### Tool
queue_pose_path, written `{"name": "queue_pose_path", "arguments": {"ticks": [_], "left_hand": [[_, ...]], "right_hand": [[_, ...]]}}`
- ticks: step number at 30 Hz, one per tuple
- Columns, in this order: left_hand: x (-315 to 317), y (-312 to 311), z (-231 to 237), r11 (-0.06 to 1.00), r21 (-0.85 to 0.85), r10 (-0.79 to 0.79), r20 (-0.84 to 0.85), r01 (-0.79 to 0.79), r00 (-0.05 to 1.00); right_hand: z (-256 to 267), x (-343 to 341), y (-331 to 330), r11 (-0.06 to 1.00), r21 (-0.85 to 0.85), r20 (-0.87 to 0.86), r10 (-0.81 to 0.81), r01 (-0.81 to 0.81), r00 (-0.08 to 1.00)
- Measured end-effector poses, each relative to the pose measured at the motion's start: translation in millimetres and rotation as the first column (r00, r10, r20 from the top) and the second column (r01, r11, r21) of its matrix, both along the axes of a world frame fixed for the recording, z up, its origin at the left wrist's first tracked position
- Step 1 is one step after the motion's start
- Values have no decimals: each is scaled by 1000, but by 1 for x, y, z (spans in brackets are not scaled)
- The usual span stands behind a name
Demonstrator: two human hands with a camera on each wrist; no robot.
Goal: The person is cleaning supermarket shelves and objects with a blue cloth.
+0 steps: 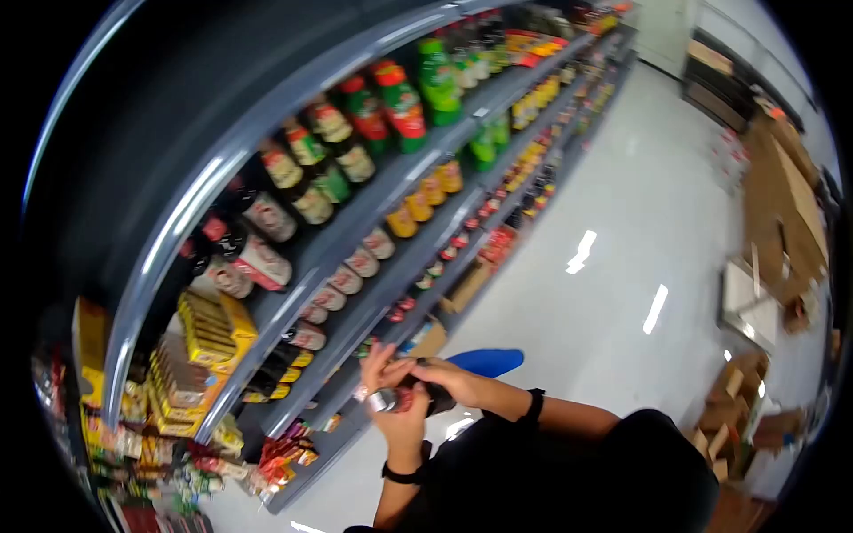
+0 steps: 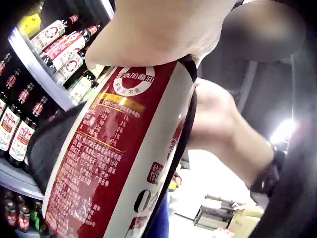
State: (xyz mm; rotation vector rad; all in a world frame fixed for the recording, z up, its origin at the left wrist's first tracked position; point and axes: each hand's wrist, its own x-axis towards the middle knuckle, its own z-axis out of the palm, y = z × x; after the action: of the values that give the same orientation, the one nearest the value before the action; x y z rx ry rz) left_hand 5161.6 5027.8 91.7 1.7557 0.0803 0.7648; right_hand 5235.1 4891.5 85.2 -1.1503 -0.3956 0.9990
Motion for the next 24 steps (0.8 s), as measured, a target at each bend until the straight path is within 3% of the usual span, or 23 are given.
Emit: {"name": "queue_pose_path", "arguments": {"ticks": [1, 2, 3, 4, 5, 6, 7, 8, 9, 10, 11, 13, 15, 17, 19, 22, 24], "left_hand": [[11, 3, -5, 999, -30, 28, -43, -30, 999], [17, 9, -13, 1000, 23, 16, -88, -14, 996], [30, 17, -13, 974, 209, 89, -22, -83, 996], [45, 21, -21, 979, 128, 156, 11, -157, 988], [60, 20, -28, 975, 41, 218, 42, -219, 975], [82, 11, -23, 934, -117, 349, 93, -338, 933], [104, 25, -30, 922, -112, 384, 122, -372, 915], [120, 45, -42, 944, 63, 312, 139, -323, 940], [83, 38, -54, 946, 212, 245, 23, -244, 969], [88, 51, -35, 955, 258, 128, 78, -144, 989], [136, 71, 1, 865, 452, 180, 126, -218, 976], [115, 67, 8, 869, 427, 204, 147, -249, 968], [125, 75, 30, 900, 317, 243, 207, -300, 947], [128, 64, 25, 940, 185, 241, 233, -287, 942], [123, 80, 46, 930, 232, 206, 312, -285, 928], [113, 97, 54, 909, 245, 245, 337, -336, 909], [98, 104, 62, 916, 208, 272, 309, -344, 911]], "right_hand": [[8, 16, 15, 981, 187, -5, 53, -51, 999], [18, 20, 26, 960, 277, 38, -47, 34, 998], [17, 28, 42, 958, 273, 177, -143, 91, 974], [14, 42, 54, 978, 171, 489, -189, 119, 852], [9, 57, 65, 978, 93, 751, -192, 187, 631], [0, 73, 81, 954, 200, 929, -258, 225, 266], [-10, 94, 96, 959, 220, 932, -261, 181, 253], [-25, 104, 113, 902, 353, 802, -428, 247, 416], [-41, 67, 102, 851, 369, 587, -526, 375, 616], [-23, 77, 92, 913, 242, 316, -393, 327, 863], [4, 133, 109, 910, 350, 410, -363, 224, 837], [23, 107, 108, 882, 407, 529, -439, 236, 726], [40, 124, 121, 902, 401, 516, -369, 163, 773], [47, 137, 110, 863, 504, 673, -413, 29, 613], [65, 142, 119, 860, 499, 738, -357, -106, 573], [63, 137, 138, 829, 543, 746, -402, -134, 531], [55, 126, 151, 768, 638, 686, -534, -55, 494]]}}
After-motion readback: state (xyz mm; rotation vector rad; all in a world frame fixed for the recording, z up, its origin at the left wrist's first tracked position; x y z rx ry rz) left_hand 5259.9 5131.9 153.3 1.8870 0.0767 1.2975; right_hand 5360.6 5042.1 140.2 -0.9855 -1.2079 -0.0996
